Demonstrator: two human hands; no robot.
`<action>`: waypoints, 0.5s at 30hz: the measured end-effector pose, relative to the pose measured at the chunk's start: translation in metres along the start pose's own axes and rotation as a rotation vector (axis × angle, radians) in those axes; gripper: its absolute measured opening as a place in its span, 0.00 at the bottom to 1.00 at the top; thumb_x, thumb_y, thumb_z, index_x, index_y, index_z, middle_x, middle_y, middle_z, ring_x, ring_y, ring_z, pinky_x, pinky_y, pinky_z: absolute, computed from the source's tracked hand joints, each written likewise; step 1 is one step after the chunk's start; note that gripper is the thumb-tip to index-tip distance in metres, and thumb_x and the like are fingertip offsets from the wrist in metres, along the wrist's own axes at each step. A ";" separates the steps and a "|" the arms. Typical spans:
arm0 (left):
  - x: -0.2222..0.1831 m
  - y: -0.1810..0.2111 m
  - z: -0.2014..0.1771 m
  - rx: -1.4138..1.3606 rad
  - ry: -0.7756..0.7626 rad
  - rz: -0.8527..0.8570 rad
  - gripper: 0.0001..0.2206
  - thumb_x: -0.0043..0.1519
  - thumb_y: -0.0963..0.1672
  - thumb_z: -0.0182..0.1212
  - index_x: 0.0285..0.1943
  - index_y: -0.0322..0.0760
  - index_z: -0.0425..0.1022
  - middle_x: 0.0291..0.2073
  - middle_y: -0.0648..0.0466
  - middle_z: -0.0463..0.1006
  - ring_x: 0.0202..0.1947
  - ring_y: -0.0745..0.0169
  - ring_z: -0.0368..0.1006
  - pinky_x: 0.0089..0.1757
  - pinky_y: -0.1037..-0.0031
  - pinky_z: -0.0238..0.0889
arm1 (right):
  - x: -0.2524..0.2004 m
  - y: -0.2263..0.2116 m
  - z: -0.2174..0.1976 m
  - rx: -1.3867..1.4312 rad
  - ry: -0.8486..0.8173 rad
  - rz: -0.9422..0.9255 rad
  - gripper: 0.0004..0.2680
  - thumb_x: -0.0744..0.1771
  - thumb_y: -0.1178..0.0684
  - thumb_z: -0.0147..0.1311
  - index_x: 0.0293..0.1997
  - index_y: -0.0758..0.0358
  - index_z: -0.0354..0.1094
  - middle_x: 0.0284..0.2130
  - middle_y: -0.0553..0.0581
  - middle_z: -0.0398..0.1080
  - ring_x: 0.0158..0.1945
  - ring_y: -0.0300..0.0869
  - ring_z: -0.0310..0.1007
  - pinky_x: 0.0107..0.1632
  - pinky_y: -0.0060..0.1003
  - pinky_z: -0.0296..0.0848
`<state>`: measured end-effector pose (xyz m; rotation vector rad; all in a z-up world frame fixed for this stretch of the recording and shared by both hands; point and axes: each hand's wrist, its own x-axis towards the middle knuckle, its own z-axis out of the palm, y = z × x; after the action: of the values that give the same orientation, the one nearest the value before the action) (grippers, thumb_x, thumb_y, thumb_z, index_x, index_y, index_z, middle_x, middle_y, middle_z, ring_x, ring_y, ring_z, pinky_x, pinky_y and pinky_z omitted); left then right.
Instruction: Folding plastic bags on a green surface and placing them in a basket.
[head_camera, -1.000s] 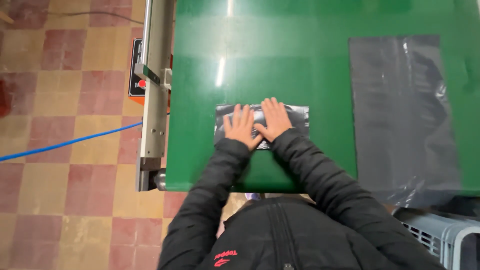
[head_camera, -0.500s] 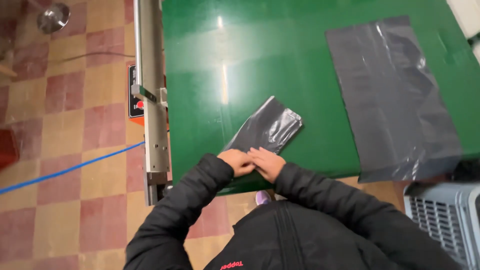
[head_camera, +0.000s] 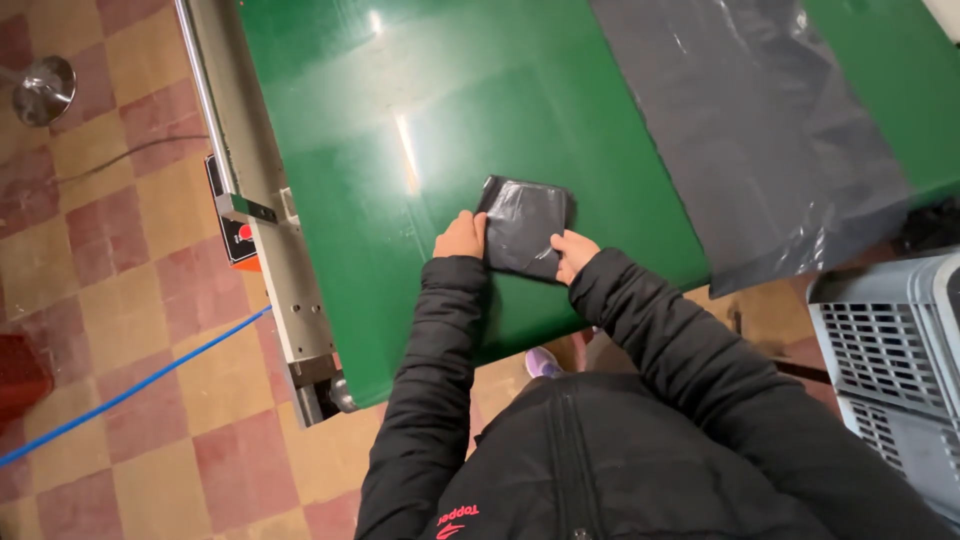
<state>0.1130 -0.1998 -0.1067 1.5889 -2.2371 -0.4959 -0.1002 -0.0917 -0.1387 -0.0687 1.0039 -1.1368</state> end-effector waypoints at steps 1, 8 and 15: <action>0.000 -0.001 0.002 -0.001 0.002 0.002 0.18 0.70 0.54 0.50 0.40 0.36 0.68 0.36 0.39 0.79 0.35 0.27 0.73 0.36 0.45 0.65 | -0.008 0.000 -0.009 -0.001 -0.001 -0.003 0.09 0.70 0.55 0.42 0.55 0.63 0.61 0.47 0.55 0.73 0.50 0.49 0.75 0.50 0.46 0.76; -0.008 -0.004 -0.047 0.293 -0.106 -0.034 0.15 0.69 0.52 0.51 0.44 0.38 0.72 0.38 0.41 0.78 0.37 0.33 0.76 0.38 0.46 0.68 | -0.143 -0.006 -0.134 -0.056 -0.150 0.199 0.13 0.70 0.46 0.48 0.52 0.66 0.67 0.42 0.60 0.75 0.42 0.49 0.77 0.42 0.45 0.77; -0.036 0.226 -0.104 0.097 0.236 0.753 0.32 0.36 0.53 0.71 0.48 0.37 0.71 0.51 0.44 0.72 0.54 0.39 0.67 0.46 0.48 0.61 | -0.140 -0.018 -0.295 0.466 0.324 -0.326 0.14 0.70 0.42 0.53 0.57 0.58 0.67 0.50 0.54 0.71 0.50 0.46 0.76 0.51 0.47 0.75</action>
<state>-0.0125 -0.1041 0.0889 0.6826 -2.4590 0.0129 -0.3244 0.1340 -0.2133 0.3467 1.0067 -1.6965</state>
